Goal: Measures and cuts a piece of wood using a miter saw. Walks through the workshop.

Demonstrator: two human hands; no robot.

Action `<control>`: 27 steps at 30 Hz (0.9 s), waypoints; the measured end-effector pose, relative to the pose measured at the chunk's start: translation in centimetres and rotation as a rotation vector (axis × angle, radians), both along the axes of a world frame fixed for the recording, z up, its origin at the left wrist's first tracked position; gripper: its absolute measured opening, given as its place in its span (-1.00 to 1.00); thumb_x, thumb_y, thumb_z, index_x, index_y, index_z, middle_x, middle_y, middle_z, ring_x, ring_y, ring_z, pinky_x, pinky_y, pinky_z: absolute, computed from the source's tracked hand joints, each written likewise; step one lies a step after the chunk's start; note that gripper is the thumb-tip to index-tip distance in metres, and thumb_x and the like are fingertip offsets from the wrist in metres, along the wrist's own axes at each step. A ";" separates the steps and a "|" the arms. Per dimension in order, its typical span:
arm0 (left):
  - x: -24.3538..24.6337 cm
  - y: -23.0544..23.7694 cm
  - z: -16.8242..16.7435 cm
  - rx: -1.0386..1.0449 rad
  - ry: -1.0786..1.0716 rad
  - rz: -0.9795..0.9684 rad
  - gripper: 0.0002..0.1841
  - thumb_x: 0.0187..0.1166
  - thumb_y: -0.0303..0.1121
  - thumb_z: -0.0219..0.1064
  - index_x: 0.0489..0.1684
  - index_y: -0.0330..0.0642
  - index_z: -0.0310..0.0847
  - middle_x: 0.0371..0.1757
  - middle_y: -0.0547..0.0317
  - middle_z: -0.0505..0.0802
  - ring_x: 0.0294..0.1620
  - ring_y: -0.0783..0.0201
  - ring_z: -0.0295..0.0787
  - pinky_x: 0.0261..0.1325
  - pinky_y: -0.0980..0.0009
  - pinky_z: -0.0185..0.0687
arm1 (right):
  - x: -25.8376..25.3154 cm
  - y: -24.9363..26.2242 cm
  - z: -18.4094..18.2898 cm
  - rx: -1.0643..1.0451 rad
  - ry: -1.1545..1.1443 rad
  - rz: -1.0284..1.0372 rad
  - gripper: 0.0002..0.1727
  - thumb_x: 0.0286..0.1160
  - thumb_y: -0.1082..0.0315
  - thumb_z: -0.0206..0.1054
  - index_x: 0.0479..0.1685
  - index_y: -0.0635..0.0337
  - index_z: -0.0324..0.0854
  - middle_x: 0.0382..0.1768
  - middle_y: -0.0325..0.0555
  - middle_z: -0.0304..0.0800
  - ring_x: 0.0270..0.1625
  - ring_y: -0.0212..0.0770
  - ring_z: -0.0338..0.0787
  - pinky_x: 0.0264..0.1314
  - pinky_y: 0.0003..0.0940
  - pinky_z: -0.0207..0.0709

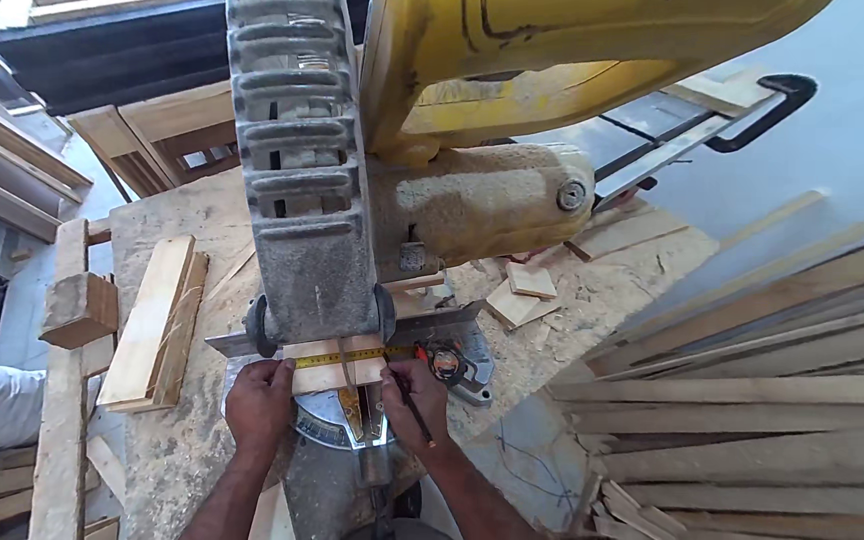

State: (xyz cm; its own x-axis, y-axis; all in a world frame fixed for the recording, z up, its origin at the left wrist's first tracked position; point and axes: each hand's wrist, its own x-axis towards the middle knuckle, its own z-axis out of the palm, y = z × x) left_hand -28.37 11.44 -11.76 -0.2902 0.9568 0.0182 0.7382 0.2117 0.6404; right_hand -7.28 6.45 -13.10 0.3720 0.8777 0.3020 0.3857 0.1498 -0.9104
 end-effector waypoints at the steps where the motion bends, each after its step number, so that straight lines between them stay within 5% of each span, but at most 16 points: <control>1: 0.0 0.0 0.1 -0.001 0.004 0.000 -0.72 0.62 -0.11 0.42 -0.27 -0.15 0.86 -0.03 -0.04 0.89 -0.01 -0.07 0.83 0.10 -0.26 0.63 | -0.1 0.2 -0.2 0.022 -0.008 -0.022 -0.88 0.27 0.47 0.36 -0.31 0.33 0.76 -0.52 -0.21 0.78 -0.54 -0.48 0.71 -0.47 -0.55 0.65; 6: 0.2 0.0 0.4 -0.016 0.031 0.016 -0.73 0.59 -0.11 0.44 -0.31 -0.14 0.82 -0.25 -0.06 0.86 -0.16 -0.10 0.82 -0.04 -0.28 0.61 | -0.2 0.4 -0.9 0.080 0.003 -0.040 -0.98 0.18 0.49 0.39 -0.48 0.26 0.69 -0.56 -0.23 0.73 -0.56 -0.48 0.69 -0.51 -0.56 0.63; 11: 0.4 -0.1 0.7 -0.049 0.055 0.017 -0.71 0.61 -0.12 0.42 -0.22 -0.20 0.82 -0.19 -0.17 0.87 -0.06 -0.20 0.84 0.07 -0.34 0.61 | -0.3 0.6 -1.4 0.102 -0.170 -0.077 -0.87 0.20 0.42 0.35 -0.40 0.28 0.77 -0.59 -0.21 0.74 -0.57 -0.45 0.70 -0.49 -0.52 0.63; 27: 0.6 0.0 0.7 -0.058 0.076 0.048 -0.72 0.57 -0.21 0.43 -0.25 -0.31 0.79 -0.21 -0.26 0.86 -0.05 -0.28 0.83 0.06 -0.35 0.59 | -0.4 0.9 -2.0 0.123 -0.192 -0.058 -0.92 0.19 0.47 0.39 -0.55 0.22 0.75 -0.58 -0.20 0.73 -0.51 -0.42 0.72 -0.41 -0.54 0.66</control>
